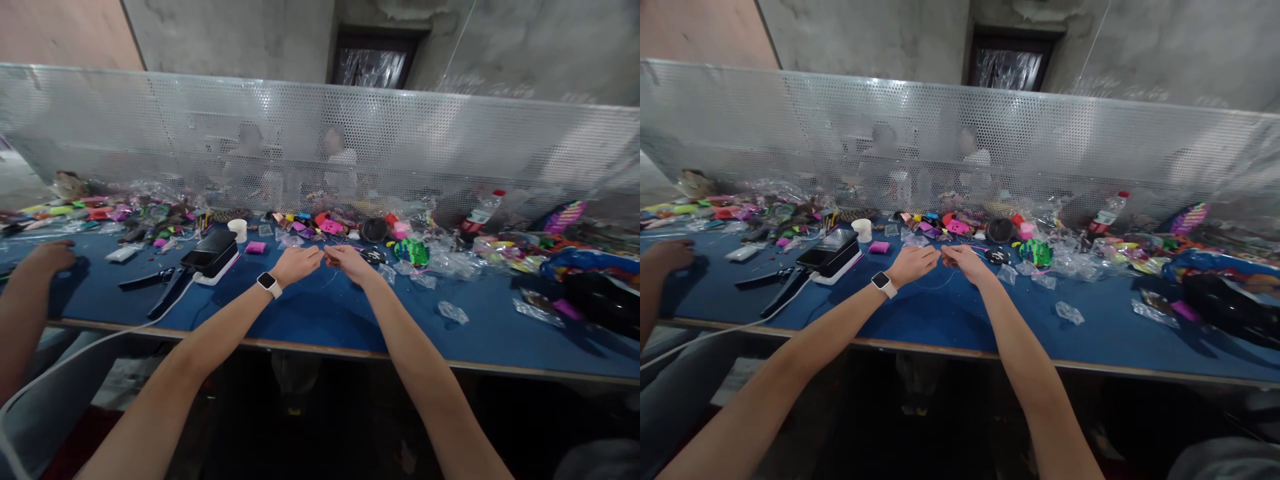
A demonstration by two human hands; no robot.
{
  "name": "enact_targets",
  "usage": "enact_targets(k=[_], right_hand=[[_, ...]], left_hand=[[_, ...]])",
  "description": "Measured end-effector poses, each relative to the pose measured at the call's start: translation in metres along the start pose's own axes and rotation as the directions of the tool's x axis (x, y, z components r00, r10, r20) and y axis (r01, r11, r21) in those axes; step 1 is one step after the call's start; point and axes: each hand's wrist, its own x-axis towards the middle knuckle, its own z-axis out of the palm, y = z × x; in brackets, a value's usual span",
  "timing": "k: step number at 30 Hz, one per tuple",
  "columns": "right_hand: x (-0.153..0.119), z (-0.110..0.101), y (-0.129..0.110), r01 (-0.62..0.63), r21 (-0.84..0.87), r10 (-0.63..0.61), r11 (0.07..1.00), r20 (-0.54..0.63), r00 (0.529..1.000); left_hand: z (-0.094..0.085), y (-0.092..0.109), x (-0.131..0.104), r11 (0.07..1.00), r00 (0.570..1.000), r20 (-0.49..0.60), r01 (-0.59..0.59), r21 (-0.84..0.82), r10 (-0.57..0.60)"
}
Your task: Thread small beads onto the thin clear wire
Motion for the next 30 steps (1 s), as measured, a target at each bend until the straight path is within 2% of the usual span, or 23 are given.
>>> enact_targets(k=[3,6,8,11,13,17,20,26,30], right_hand=[[0.001,0.007,0.002,-0.055,0.025,0.055,0.998,0.011,0.998],[0.001,0.012,0.003,-0.019,-0.121,0.015,0.992,-0.037,0.999],[0.000,0.013,0.004,0.102,-0.319,-0.143,0.942,-0.108,0.984],[-0.001,0.014,0.005,0.269,-0.587,-0.446,0.763,-0.178,0.877],[-0.001,0.013,0.006,0.316,-0.657,-0.530,0.684,-0.150,0.835],[0.001,0.009,0.010,0.361,-0.767,-0.537,0.530,0.026,0.843],[0.002,0.008,0.012,0.366,-0.828,-0.538,0.425,0.093,0.838],[0.001,0.013,0.013,0.360,-0.832,-0.574,0.422,0.061,0.816],[0.000,0.014,0.010,0.402,-0.809,-0.596,0.429,0.081,0.799]], left_hand=[[0.000,0.001,-0.001,1.000,1.000,-0.017,0.009,0.013,-0.009],[0.003,0.002,0.000,0.999,0.999,-0.029,0.037,0.001,-0.037],[0.006,0.002,0.001,0.994,0.993,-0.044,0.110,-0.015,-0.111],[0.011,0.000,0.003,0.964,0.964,-0.056,0.255,-0.077,-0.260],[0.013,-0.003,0.004,0.944,0.950,-0.033,0.305,-0.128,-0.311],[0.014,-0.008,0.004,0.925,0.946,0.028,0.323,-0.201,-0.324],[0.015,-0.009,0.005,0.918,0.948,0.013,0.312,-0.243,-0.319],[0.015,-0.005,0.006,0.894,0.936,-0.029,0.325,-0.309,-0.350],[0.014,-0.001,0.006,0.912,0.935,-0.128,0.282,-0.296,-0.331]])
